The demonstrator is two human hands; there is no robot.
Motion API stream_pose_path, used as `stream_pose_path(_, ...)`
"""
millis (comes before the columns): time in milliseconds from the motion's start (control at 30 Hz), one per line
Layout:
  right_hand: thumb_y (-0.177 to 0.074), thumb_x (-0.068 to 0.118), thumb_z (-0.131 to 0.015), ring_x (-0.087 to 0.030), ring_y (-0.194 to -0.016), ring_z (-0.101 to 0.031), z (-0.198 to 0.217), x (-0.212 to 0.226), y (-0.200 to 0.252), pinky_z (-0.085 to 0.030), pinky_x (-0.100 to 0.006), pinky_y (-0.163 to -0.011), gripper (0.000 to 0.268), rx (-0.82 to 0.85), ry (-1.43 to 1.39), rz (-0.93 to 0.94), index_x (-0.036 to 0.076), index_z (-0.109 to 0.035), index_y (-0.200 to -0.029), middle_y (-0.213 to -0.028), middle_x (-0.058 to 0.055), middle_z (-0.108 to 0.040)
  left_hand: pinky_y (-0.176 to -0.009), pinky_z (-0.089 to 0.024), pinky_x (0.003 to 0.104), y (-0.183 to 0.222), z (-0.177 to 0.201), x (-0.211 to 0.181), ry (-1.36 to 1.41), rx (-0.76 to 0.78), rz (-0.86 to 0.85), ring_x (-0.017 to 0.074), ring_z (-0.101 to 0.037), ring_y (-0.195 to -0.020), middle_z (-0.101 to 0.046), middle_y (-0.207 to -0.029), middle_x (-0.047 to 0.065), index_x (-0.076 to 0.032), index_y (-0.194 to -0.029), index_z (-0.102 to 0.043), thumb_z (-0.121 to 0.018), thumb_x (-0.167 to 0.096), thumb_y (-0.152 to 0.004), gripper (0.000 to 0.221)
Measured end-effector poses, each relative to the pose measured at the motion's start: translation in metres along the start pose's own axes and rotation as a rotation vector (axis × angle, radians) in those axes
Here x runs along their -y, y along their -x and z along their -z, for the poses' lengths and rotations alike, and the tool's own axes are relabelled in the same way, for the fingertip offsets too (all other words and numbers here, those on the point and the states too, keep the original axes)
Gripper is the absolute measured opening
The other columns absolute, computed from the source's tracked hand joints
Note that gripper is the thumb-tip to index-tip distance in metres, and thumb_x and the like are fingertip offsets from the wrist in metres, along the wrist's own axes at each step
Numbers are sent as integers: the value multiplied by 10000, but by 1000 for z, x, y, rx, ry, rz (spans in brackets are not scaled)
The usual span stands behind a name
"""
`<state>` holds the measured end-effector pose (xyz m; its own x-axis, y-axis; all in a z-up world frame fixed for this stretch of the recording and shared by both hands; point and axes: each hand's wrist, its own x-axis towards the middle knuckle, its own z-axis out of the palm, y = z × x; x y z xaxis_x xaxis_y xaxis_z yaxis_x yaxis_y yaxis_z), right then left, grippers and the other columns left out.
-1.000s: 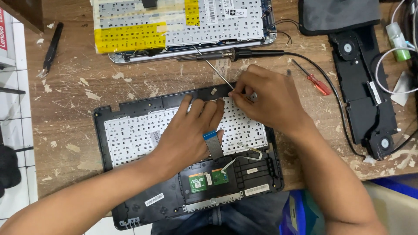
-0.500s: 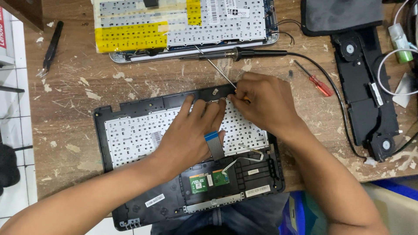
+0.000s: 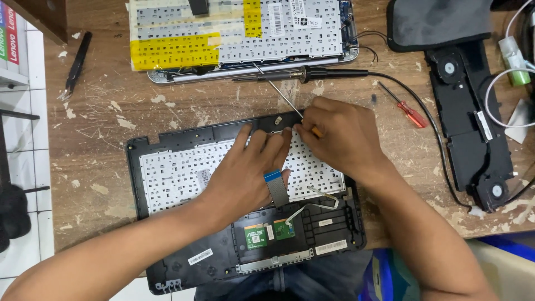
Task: Placing a replacement keyboard into a laptop chassis and securing it using a soldering iron to melt plastic rivets.
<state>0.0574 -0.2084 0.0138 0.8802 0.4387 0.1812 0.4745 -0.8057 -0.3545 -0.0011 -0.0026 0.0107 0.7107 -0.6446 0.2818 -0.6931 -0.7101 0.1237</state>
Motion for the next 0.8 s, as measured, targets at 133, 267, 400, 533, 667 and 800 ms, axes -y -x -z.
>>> stream_pose_path(133, -798, 69, -804, -249, -560, -616, 13, -1, -3, -488, -360, -565, 185, -21, -163, -18, 144, -674, -690, -577, 16, -521, -1036, -412, 569, -1, -1, 2, 17, 10, -5, 302, -591, -858, -571, -944, 131, 26, -1125, -700, -452, -318, -1023, 435)
stream_pose_path(267, -809, 76, -854, -283, -572, -596, 27, -13, -3, -474, -358, -561, 220, -105, -212, -4, 106, -652, -724, -571, -34, -486, -1035, -407, 562, 0, -5, 3, -2, 28, -2, 296, -571, -878, -572, -937, 126, 12, -1172, -689, -436, -351, -1019, 467)
stream_pose_path(400, -781, 196, -884, -280, -625, -609, 33, -30, 1, -466, -390, -580, 249, -47, -83, -129, 140, -647, -728, -603, -36, -509, -1051, -384, 567, 1, -10, 4, -3, 74, -7, 286, -522, -899, -572, -956, 125, -6, -1326, -629, -400, -363, -1029, 518)
stream_pose_path(533, -738, 195, -875, -301, -640, -634, 34, -33, 2, -479, -420, -589, 213, 52, -29, -183, 136, -672, -722, -595, -38, -535, -1049, -383, 566, -1, -5, 5, 19, 104, -17, 301, -530, -917, -588, -969, 140, -23, -1338, -632, -419, -363, -1020, 512)
stream_pose_path(667, -716, 152, -852, -307, -621, -635, 36, -27, -1, -487, -405, -599, 153, 127, -52, -271, 130, -701, -702, -564, -29, -548, -1042, -396, 577, -3, -4, 7, -9, 134, -24, 308, -527, -902, -574, -986, 131, -52, -1373, -610, -423, -386, -1001, 533)
stream_pose_path(800, -717, 209, -842, -297, -634, -645, 36, -28, -6, -518, -408, -615, 145, 204, -22, -311, 176, -706, -680, -554, -20, -544, -1047, -400, 576, -5, -7, 9, -19, 177, -23, 295, -521, -865, -547, -956, 113, -75, -1363, -616, -405, -411, -986, 547)
